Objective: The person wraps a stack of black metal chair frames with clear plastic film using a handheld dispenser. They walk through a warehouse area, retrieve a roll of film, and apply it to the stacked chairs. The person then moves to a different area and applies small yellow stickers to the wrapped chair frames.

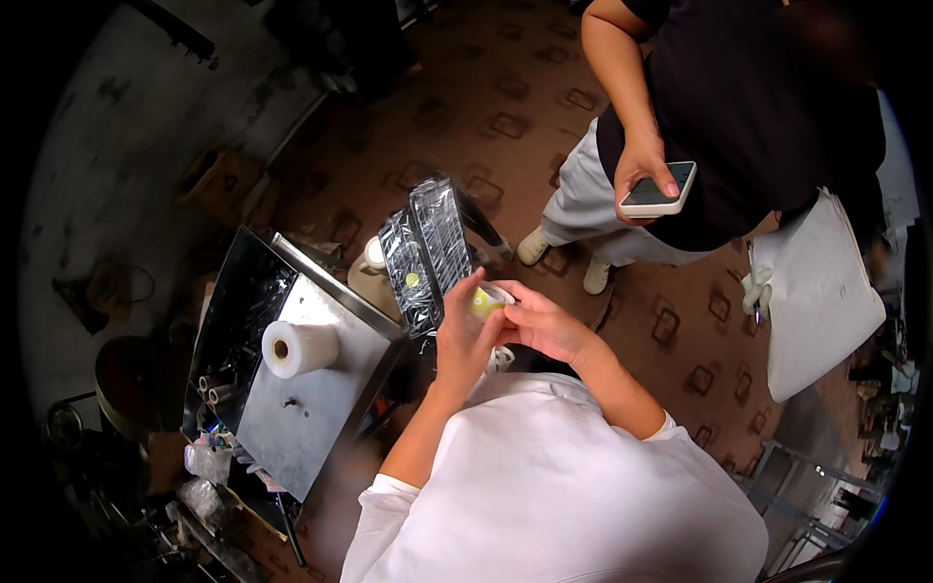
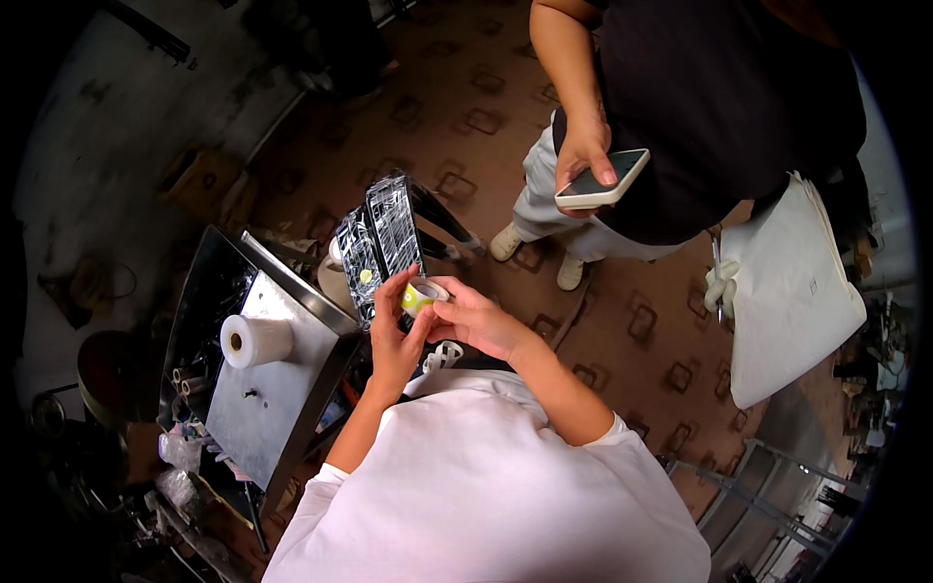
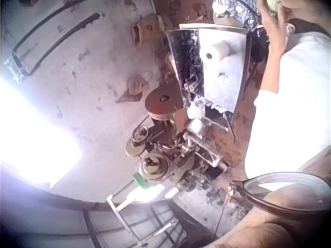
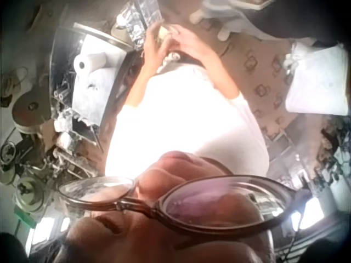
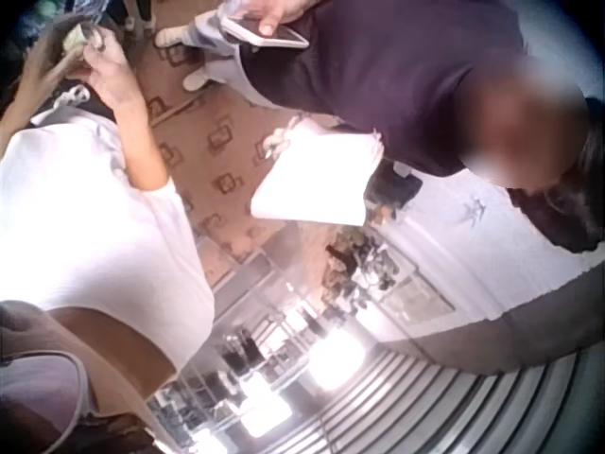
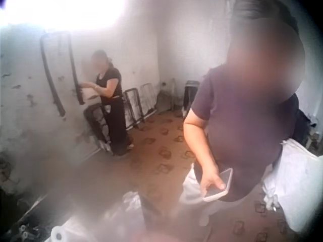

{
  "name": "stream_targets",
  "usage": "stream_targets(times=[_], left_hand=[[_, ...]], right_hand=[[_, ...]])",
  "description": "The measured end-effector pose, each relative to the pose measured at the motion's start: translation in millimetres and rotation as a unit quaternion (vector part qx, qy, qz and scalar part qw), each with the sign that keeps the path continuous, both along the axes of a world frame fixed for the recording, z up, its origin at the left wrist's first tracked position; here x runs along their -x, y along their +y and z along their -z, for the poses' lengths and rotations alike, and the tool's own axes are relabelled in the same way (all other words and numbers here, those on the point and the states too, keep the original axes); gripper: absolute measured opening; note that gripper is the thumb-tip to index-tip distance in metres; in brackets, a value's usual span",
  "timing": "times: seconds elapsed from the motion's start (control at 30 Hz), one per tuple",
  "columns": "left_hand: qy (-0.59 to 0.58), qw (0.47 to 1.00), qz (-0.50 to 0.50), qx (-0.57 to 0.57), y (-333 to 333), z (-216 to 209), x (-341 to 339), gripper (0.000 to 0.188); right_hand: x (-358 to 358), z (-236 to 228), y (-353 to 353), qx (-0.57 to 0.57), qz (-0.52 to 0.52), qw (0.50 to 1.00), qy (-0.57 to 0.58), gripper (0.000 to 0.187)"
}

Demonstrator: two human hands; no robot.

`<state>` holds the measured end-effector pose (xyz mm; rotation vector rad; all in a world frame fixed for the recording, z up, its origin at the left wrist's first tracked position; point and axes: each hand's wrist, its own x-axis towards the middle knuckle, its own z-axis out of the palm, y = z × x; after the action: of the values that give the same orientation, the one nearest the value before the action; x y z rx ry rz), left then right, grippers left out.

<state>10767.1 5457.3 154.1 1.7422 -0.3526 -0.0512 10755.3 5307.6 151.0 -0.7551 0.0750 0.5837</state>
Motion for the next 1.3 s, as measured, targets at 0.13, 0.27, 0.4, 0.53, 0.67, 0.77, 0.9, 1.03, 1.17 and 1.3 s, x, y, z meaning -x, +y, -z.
stream_targets(times=[0.13,0.27,0.4,0.53,0.67,0.77,0.9,1.03,1.17,1.3], left_hand=[[0.101,0.993,0.01,0.06,-0.2,19.9,6.4,0.031],[0.066,0.997,0.01,0.035,2.8,25.3,5.5,0.025],[0.107,0.993,-0.01,0.054,2.3,19.6,5.1,0.017],[0.134,0.99,-0.014,0.042,2.1,17.4,4.6,0.012],[0.256,0.948,-0.043,0.183,10.6,49.7,-1.1,0.008],[0.246,0.959,-0.124,0.058,23.0,85.0,-15.2,0.011],[-0.007,0.965,-0.212,-0.158,24.4,93.0,-72.0,0.008],[-0.276,0.887,-0.231,-0.29,14.9,83.2,-120.9,0.005],[-0.274,0.857,-0.181,-0.398,7.9,119.4,-124.2,0.009],[-0.227,0.876,-0.101,-0.413,-10.9,121.6,-77.4,0.022]], right_hand=[[4.4,25.0,5.0,0.084,0.044,0.995,0.0,0.042],[2.4,28.9,8.9,0.083,0.078,0.993,0.011,0.043],[1.1,27.5,12.6,0.103,0.078,0.992,-0.002,0.044],[7.7,35.4,19.9,0.116,0.091,0.987,0.061,0.042],[14.1,42.6,18.3,0.154,0.064,0.982,0.093,0.037],[23.7,55.2,18.1,0.188,0.036,0.973,0.125,0.034],[31.7,59.6,21.3,0.178,0.03,0.973,0.143,0.038],[34.6,49.8,21.3,0.172,0.03,0.975,0.138,0.039],[37.8,42.8,19.6,0.169,0.036,0.976,0.13,0.04],[42.7,44.3,15.0,0.152,0.057,0.977,0.136,0.039]])
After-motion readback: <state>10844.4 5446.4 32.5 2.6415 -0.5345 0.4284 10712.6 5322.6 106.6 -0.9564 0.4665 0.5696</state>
